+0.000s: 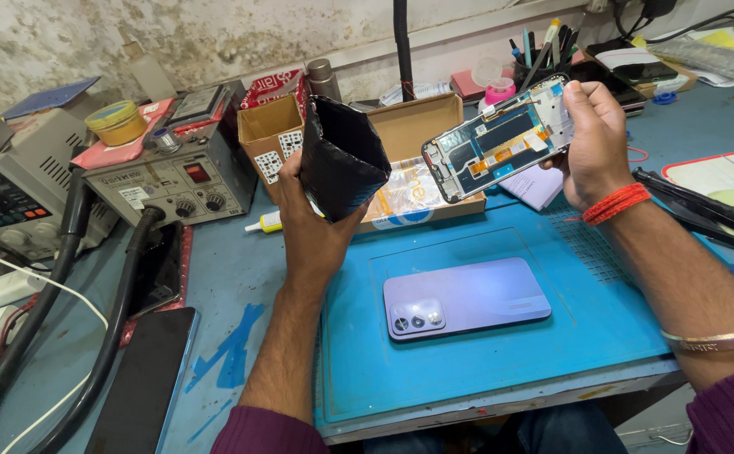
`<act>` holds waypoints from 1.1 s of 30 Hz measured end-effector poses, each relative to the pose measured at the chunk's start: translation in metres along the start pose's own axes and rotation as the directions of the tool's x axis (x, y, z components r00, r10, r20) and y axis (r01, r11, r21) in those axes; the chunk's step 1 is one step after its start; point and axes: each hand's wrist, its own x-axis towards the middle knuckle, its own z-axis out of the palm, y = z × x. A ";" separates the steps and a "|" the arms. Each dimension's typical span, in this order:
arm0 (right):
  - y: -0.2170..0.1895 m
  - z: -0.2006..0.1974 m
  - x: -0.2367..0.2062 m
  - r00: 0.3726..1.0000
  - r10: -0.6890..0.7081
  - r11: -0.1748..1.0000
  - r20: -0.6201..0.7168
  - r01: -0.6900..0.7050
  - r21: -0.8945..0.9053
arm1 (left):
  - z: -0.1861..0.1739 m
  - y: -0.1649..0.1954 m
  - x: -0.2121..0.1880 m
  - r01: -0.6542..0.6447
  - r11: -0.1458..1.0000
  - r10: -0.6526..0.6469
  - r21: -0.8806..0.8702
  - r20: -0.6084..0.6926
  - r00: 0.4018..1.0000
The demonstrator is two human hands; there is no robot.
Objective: The person opens a cardboard box containing a new phone screen assembly wrapped in black protective material. They remove the screen assembly, peel off its protective cover, and press and align the new screen onto the frame of a disassembled phone on the work mat.
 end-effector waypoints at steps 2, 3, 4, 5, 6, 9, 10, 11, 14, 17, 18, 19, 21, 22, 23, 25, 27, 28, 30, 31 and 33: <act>0.000 0.000 0.000 1.000 -0.001 1.000 -0.003 0.001 -0.005 | 0.000 0.000 0.000 -0.014 1.000 0.014 0.005 0.002 1.000; 0.000 -0.001 0.000 1.000 -0.002 1.000 -0.004 0.002 -0.007 | 0.000 0.000 0.000 -0.022 1.000 0.022 0.008 0.002 1.000; 0.000 -0.001 0.000 1.000 0.000 1.000 -0.008 0.000 -0.011 | -0.001 0.001 0.000 -0.021 1.000 0.021 0.007 0.002 1.000; 0.000 -0.001 0.000 1.000 0.001 1.000 -0.012 -0.001 -0.014 | -0.001 0.001 0.000 -0.020 1.000 0.020 0.007 0.002 1.000; 0.000 -0.001 0.000 1.000 0.002 1.000 -0.016 -0.002 -0.017 | 0.000 0.001 0.000 -0.020 1.000 0.020 0.006 0.002 1.000; 0.001 -0.001 0.000 1.000 -0.003 1.000 -0.017 0.002 -0.023 | -0.001 0.001 0.000 0.005 1.000 -0.004 -0.011 0.015 1.000; 0.001 -0.001 0.000 1.000 -0.005 1.000 -0.013 0.005 -0.017 | 0.000 0.001 0.000 0.002 1.000 -0.002 -0.005 0.015 1.000; 0.001 -0.001 0.000 1.000 -0.008 1.000 -0.009 0.008 -0.011 | 0.000 0.001 0.000 -0.001 1.000 0.001 0.000 0.014 1.000; 0.001 -0.001 0.000 1.000 -0.001 1.000 -0.006 0.001 -0.014 | 0.000 0.000 0.000 -0.013 1.000 0.013 -0.005 0.017 1.000; 0.001 -0.001 0.000 1.000 0.000 1.000 -0.002 0.000 -0.015 | 0.000 0.000 0.000 0.005 0.999 -0.004 -0.036 0.020 1.000; 0.001 -0.001 0.000 1.000 -0.002 1.000 -0.001 0.002 -0.015 | 0.001 0.000 0.000 0.017 0.999 -0.016 -0.050 0.021 1.000; 0.001 0.000 0.000 1.000 -0.002 1.000 -0.004 0.002 -0.016 | 0.001 0.000 0.000 0.022 0.999 -0.021 -0.046 0.019 1.000; 0.001 0.000 0.000 1.000 -0.001 1.000 -0.009 0.001 -0.017 | 0.001 0.000 -0.001 0.033 0.999 -0.033 -0.038 0.016 0.999; 0.001 0.000 0.000 1.000 0.000 1.000 -0.008 0.000 -0.014 | 0.001 0.000 -0.001 0.043 0.998 -0.043 -0.050 0.018 0.999; 0.001 0.000 -0.001 1.000 0.000 1.000 -0.006 0.000 -0.011 | 0.001 0.000 -0.001 0.053 0.997 -0.052 -0.062 0.020 0.998; 0.000 0.000 -0.001 1.000 0.004 1.000 -0.002 -0.004 -0.009 | 0.001 -0.001 -0.002 0.057 0.996 -0.055 -0.074 0.019 0.998; 0.000 0.001 0.000 1.000 0.013 1.000 0.002 -0.012 -0.014 | 0.002 -0.003 -0.002 0.044 0.996 -0.044 -0.073 0.014 0.999; -0.001 0.001 0.000 1.000 -0.001 1.000 0.014 0.001 -0.022 | 0.002 -0.004 -0.003 0.046 0.996 -0.046 -0.073 0.007 0.999; -0.001 0.003 0.001 0.999 -0.027 0.999 0.036 0.029 -0.037 | 0.003 -0.006 -0.004 0.049 0.996 -0.049 -0.071 -0.005 0.999; -0.002 0.004 0.001 0.998 -0.046 0.999 0.049 0.046 -0.004 | 0.003 -0.006 -0.004 0.034 0.996 -0.035 -0.081 -0.007 0.999; -0.003 0.006 0.001 0.994 -0.083 0.995 0.073 0.078 0.064 | 0.002 -0.008 -0.005 0.005 0.995 -0.006 -0.099 -0.011 1.000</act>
